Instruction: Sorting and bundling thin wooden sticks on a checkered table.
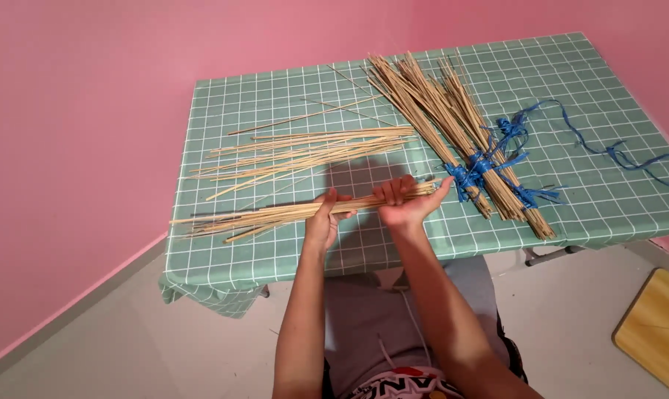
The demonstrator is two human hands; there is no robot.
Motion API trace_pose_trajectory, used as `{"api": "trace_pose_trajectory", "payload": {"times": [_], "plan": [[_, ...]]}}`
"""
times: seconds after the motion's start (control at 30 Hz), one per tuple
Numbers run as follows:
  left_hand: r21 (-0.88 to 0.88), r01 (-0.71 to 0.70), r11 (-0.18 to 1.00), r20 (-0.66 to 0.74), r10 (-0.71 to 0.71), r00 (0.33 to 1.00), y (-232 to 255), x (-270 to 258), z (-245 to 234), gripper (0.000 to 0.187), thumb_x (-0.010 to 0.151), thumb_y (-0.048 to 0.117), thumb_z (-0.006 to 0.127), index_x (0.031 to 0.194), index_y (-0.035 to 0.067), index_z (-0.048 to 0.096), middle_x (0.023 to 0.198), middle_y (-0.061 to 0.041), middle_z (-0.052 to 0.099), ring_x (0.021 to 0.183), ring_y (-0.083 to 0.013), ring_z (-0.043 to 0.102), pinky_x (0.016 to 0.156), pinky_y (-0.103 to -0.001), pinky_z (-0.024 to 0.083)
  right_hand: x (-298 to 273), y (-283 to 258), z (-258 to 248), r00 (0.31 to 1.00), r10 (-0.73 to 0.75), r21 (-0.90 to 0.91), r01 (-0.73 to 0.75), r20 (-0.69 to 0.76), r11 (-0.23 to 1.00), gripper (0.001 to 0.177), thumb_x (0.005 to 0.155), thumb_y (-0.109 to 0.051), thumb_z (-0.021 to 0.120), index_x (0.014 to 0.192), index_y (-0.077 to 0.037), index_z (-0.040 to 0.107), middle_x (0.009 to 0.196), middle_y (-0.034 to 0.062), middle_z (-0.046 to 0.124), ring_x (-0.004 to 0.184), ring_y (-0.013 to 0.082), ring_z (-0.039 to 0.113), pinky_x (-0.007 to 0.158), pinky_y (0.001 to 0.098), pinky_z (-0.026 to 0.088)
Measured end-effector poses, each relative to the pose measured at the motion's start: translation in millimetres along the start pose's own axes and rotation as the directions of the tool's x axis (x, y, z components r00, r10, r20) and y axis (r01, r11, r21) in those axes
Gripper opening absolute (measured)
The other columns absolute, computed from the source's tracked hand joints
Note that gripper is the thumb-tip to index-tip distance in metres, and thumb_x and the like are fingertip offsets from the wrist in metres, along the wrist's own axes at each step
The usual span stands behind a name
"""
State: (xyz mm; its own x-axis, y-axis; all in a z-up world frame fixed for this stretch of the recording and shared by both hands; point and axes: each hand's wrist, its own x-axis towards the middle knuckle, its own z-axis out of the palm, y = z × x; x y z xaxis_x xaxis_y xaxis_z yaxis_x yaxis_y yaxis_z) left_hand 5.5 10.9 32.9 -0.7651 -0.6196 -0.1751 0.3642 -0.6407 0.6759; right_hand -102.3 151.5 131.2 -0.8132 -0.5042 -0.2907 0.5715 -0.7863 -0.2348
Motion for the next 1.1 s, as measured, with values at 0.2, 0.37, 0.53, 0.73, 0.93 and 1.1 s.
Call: {"api": "trace_pose_trajectory", "payload": {"times": [0.2,0.37,0.53,0.73,0.93,1.1], "plan": [[-0.011,0.0,1.0,0.003,0.0,1.0,-1.0,2.0,-1.3,0.023,0.095,0.022,0.074,0.085,0.002,0.075,0.093,-0.031,0.074,0.072,-0.0431,0.075,0.056,-0.036,0.069,7.4,0.4,-9.5,0.999,0.016,0.013,-0.017,0.043,1.0,0.076,0.07,-0.086,0.049,0.052,-0.012,0.046,0.042,0.0034,0.022,0.036,0.0197,0.026,0.049,0.0345,0.028],[0.004,0.002,1.0,-0.004,-0.002,1.0,-0.2,0.0,-0.4,0.026,0.094,0.025,0.075,0.086,0.0,0.075,0.094,-0.031,0.074,0.072,-0.0425,0.075,0.056,-0.036,0.068,-8.0,-0.7,8.0,1.0,0.001,-0.001,-0.001,0.01,1.0,0.078,0.068,-0.088,0.049,0.053,-0.011,0.046,0.042,0.0045,0.023,0.037,0.0209,0.028,0.05,0.0355,0.029],[0.004,-0.001,1.0,0.005,0.001,1.0,1.7,-2.2,0.0,0.025,0.094,0.023,0.076,0.084,0.0,0.075,0.093,-0.031,0.074,0.072,-0.0427,0.076,0.055,-0.036,0.068,-0.5,0.2,0.3,1.0,0.009,0.025,-0.008,-0.03,1.0,0.073,0.073,-0.083,0.048,0.052,-0.013,0.045,0.04,0.0029,0.021,0.036,0.0201,0.027,0.051,0.034,0.029],[0.01,-0.026,1.0,0.02,0.026,0.999,-5.0,1.7,-5.3,0.021,0.093,0.022,0.077,0.086,0.003,0.075,0.095,-0.029,0.075,0.073,-0.0424,0.076,0.055,-0.037,0.069,6.0,-0.8,-8.7,0.997,-0.003,-0.023,0.001,-0.08,1.0,0.066,0.075,-0.077,0.049,0.054,-0.015,0.044,0.043,0.0008,0.019,0.038,0.0197,0.027,0.053,0.0352,0.033],[0.005,-0.024,1.0,0.04,0.024,0.999,-8.3,4.5,-6.9,0.039,0.099,0.037,0.067,0.088,0.0,0.074,0.094,-0.029,0.075,0.074,-0.0406,0.076,0.055,-0.036,0.069,16.1,0.2,-25.0,0.994,-0.013,-0.032,0.01,-0.113,0.999,0.059,0.079,-0.068,0.045,0.056,-0.014,0.045,0.05,0.0,0.019,0.041,0.0191,0.027,0.054,0.0378,0.033],[-0.015,-0.026,1.0,0.057,0.027,0.998,-11.3,8.7,-12.3,0.038,0.1,0.034,0.065,0.092,-0.002,0.074,0.097,-0.032,0.074,0.074,-0.0445,0.075,0.056,-0.039,0.069,8.0,-1.3,-17.9,0.994,-0.024,-0.01,0.023,-0.11,1.0,0.068,0.077,-0.078,0.043,0.055,-0.014,0.044,0.045,0.0019,0.022,0.039,0.0204,0.029,0.058,0.0397,0.037]]}}
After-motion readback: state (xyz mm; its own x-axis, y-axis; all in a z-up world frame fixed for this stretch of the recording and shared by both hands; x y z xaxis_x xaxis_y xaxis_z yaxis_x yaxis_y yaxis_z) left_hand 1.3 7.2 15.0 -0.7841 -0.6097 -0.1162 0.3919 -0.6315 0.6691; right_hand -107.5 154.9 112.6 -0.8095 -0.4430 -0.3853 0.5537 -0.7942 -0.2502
